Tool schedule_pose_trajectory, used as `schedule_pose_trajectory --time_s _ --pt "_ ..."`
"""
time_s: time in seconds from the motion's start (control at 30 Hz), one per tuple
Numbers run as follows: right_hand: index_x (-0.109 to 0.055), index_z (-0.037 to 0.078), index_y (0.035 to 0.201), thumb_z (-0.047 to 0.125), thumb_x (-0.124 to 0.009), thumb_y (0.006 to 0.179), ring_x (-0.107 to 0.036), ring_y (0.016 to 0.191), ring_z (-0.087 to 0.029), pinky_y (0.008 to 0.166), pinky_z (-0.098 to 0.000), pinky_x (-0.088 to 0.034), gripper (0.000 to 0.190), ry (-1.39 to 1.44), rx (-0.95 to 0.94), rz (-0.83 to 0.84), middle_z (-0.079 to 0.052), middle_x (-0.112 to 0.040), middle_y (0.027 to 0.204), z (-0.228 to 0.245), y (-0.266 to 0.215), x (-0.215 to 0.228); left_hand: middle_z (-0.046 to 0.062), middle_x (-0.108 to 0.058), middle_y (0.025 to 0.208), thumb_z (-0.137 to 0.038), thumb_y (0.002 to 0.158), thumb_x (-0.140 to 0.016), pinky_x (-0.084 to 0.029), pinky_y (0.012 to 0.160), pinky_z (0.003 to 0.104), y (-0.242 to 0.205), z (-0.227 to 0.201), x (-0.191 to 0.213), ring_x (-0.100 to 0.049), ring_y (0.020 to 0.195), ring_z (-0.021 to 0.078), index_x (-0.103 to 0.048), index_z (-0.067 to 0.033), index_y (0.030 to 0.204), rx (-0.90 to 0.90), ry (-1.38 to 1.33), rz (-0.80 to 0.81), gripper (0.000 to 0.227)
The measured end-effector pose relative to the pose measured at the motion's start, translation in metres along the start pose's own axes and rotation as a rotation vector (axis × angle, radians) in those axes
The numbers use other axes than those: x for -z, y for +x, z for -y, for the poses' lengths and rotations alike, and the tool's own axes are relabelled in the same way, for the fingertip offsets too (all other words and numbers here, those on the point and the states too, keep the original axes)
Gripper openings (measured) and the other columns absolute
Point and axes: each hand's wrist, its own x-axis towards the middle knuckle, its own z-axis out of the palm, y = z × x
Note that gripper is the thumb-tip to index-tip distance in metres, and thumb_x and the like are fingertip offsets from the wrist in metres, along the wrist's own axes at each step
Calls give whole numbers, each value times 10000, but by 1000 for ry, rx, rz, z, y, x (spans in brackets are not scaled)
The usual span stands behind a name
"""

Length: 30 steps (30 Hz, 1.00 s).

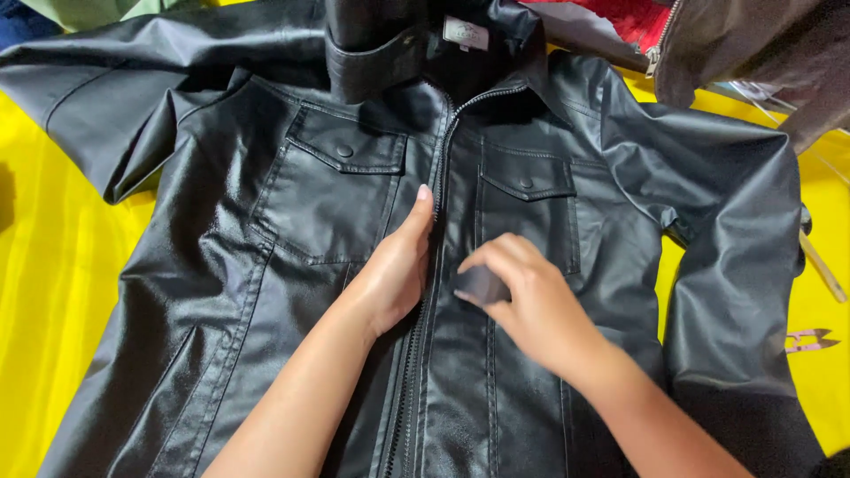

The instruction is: The person uses a dark sponge to rub and clean the front surface of a black leather jacket laid flat on a yellow table. The person wipes the zipper area, the chest pockets, and the lower front panels of the jacket.

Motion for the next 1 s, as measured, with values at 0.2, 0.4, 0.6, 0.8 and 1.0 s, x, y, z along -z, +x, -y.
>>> schedule_pose_trajectory --time_s 0.2,0.4,0.6,0.8,1.0 --pt "-700 148 1082 206 -828 843 -676 1045 -346 899 -475 -551 278 -4 -6 -9 -91 -675 1029 -4 48 16 120 52 1733 -753 896 -362 -26 1253 534 4 -3 1 66 1575 331 -44 -128 1660 1 32 -11 1038" --pt "-695 181 1109 237 -823 880 -668 1055 -315 907 -444 -535 268 -49 -66 -102 -64 -644 1028 -46 89 9 115 26 1737 -737 909 -373 -56 1258 515 3 -2 6 38 1579 323 -43 -143 1662 0 19 2 1014" --pt "-693 194 1089 255 -828 871 -665 1001 -310 867 -443 -547 264 -86 -22 -193 -46 -617 969 -31 70 2 125 57 1732 -729 933 -340 -45 1269 502 5 4 12 62 1580 325 -23 -121 1658 -13 5 12 998" --pt "-709 165 1049 227 -824 809 -664 1023 -316 874 -447 -556 273 -50 133 -102 -67 -665 990 -4 6 -3 128 27 1733 -742 916 -371 -37 1262 522 -5 0 0 40 1579 336 -60 -115 1661 -22 3 4 1022" --pt "-692 206 1054 83 -786 743 -593 997 -237 883 -357 -433 347 -12 164 145 9 -685 1053 -15 -51 1 134 -757 1233 -32 857 -697 -568 1032 319 31 38 29 -715 1112 197 -610 -28 1257 -159 235 5 410"
